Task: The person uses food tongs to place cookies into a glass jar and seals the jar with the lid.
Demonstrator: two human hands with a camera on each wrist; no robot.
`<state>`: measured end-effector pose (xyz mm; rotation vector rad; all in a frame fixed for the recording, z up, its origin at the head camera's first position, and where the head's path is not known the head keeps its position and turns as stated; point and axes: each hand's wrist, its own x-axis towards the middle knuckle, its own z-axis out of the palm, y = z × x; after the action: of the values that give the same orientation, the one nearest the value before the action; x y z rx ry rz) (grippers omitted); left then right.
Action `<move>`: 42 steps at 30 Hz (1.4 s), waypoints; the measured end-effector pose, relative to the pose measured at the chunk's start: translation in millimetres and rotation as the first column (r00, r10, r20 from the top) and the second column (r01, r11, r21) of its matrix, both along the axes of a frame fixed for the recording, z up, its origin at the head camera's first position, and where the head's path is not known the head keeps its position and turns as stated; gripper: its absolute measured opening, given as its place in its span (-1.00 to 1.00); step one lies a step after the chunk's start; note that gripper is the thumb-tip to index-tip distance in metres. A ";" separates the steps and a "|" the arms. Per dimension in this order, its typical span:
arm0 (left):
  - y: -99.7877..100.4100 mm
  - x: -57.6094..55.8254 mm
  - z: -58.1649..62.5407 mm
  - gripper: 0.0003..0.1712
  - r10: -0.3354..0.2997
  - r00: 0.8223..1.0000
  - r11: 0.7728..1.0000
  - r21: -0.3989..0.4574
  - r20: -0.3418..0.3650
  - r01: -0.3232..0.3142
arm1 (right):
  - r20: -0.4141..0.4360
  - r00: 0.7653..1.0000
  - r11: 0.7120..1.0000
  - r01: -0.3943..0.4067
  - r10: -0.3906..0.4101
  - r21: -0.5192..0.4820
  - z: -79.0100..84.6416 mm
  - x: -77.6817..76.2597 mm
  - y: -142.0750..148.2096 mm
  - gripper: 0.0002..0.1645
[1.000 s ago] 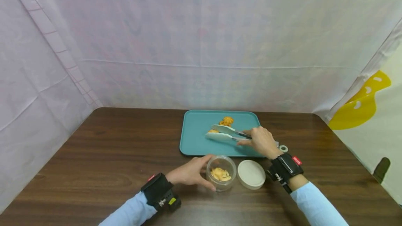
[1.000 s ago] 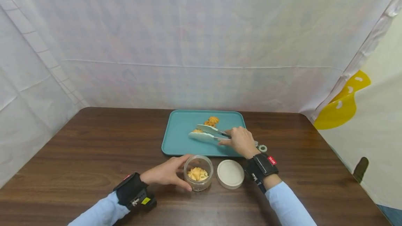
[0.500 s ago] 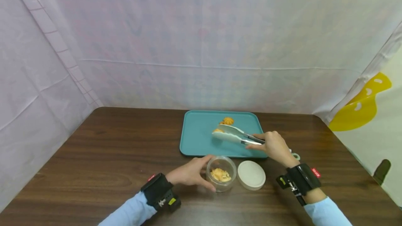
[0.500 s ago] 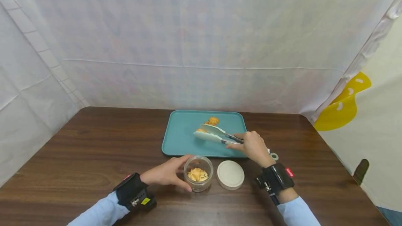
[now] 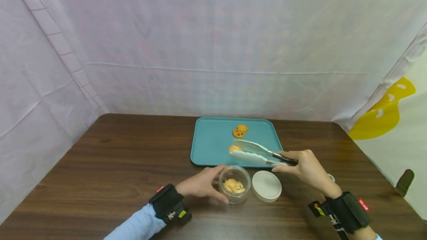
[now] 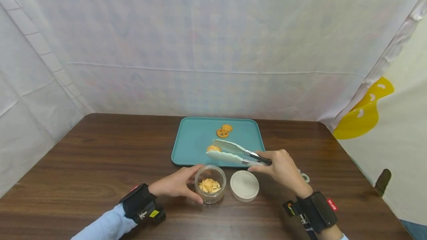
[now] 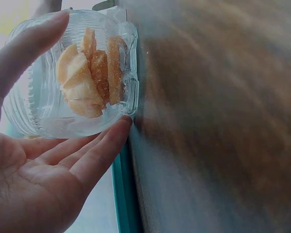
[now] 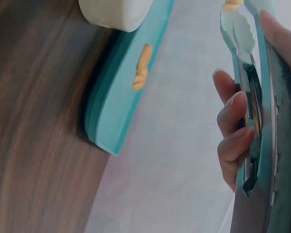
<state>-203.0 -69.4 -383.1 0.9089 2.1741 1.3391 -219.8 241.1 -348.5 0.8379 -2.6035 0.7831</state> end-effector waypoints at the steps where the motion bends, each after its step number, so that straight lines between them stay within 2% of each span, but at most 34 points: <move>1: 0.0 0.1 0.3 -0.13 0.001 1.000 1.000 -0.003 -0.002 -0.001 | -0.003 1.000 1.000 -0.007 0.007 -0.005 0.3 2.5 1.4 -0.42; 9: -0.2 1.2 1.7 -0.09 0.011 1.000 1.000 -0.027 -0.004 -0.011 | -0.015 0.997 0.996 -0.076 0.075 -0.042 2.5 19.1 7.6 -0.45; 14: -0.4 1.1 2.1 -0.08 0.018 1.000 0.999 -0.037 -0.006 -0.018 | -0.091 0.985 0.988 -0.151 0.148 -0.030 2.4 24.5 10.1 -0.45; 18: -0.7 1.1 2.3 -0.06 0.020 1.000 0.999 -0.037 -0.003 -0.020 | -0.117 0.974 0.981 -0.196 0.193 -0.017 0.8 27.4 11.5 -0.43; 23: -0.6 0.9 2.2 -0.07 0.016 1.000 1.000 -0.022 0.025 -0.016 | -0.081 0.975 0.978 -0.208 0.206 -0.016 -2.0 32.1 11.5 -0.42; 28: -1.4 0.7 2.3 -0.11 0.006 1.000 1.000 -0.030 0.019 -0.006 | -0.058 0.973 0.974 -0.223 0.221 -0.028 -4.1 35.3 11.4 -0.41; 36: -1.4 0.2 1.9 -0.13 0.003 1.000 1.000 -0.020 0.007 -0.002 | -0.109 0.973 0.980 -0.201 0.201 0.011 -4.5 35.7 11.0 -0.40; 42: -1.1 0.3 1.0 -0.14 0.009 1.000 1.000 -0.021 -0.004 -0.009 | -0.149 0.963 0.975 -0.222 0.223 0.023 -3.6 35.6 10.0 -0.39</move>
<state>-202.8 -70.5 -382.1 0.8952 2.1940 1.3172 -184.2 251.2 -352.2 1.1601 -2.4085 0.7376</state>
